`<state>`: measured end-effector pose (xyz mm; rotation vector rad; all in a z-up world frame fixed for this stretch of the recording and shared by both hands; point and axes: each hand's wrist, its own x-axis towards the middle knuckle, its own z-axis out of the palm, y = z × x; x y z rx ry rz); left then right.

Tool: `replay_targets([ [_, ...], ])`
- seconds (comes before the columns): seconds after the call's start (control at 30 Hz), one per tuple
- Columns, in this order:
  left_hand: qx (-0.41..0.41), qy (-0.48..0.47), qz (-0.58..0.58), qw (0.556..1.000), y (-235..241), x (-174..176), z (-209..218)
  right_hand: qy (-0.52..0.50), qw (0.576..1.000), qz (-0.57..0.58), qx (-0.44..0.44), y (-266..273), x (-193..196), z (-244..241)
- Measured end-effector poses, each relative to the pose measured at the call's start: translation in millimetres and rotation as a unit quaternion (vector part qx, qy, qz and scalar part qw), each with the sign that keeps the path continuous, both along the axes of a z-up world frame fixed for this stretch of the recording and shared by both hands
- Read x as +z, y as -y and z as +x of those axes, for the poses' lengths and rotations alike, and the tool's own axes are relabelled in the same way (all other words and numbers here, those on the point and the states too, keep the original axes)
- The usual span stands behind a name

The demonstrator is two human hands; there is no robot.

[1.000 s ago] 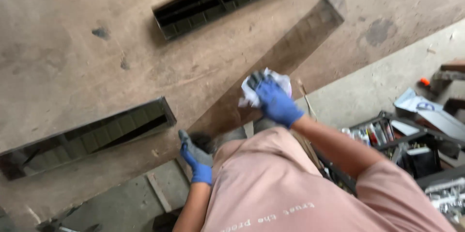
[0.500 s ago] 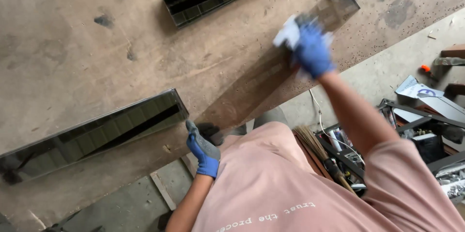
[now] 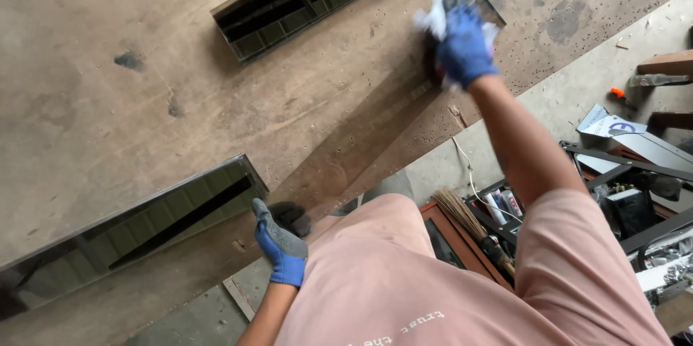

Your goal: Cleaning long reflective strips with a cloth

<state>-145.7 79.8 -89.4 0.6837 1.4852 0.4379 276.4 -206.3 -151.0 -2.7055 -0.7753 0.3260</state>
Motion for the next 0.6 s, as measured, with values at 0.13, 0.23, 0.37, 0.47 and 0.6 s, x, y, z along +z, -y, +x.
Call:
replay_targets([
  [0.13,-0.039,-0.039,-0.034,0.998,1,34,15,-0.028,0.982,-0.072,-0.175,12,22,29],
  [0.23,-0.054,-0.055,-0.032,0.997,-3,31,19,-0.012,0.980,-0.068,-0.185,-25,42,-11],
  [0.37,-0.041,-0.075,-0.034,0.996,-7,35,21,0.065,0.998,0.018,-0.002,-37,6,-87],
  [0.47,-0.021,-0.053,-0.038,0.998,-2,28,17,-0.011,0.994,-0.041,-0.096,0,-5,-8],
  [0.6,-0.046,-0.066,-0.040,0.996,-4,28,11,0.042,0.985,-0.070,-0.152,26,-37,26],
])
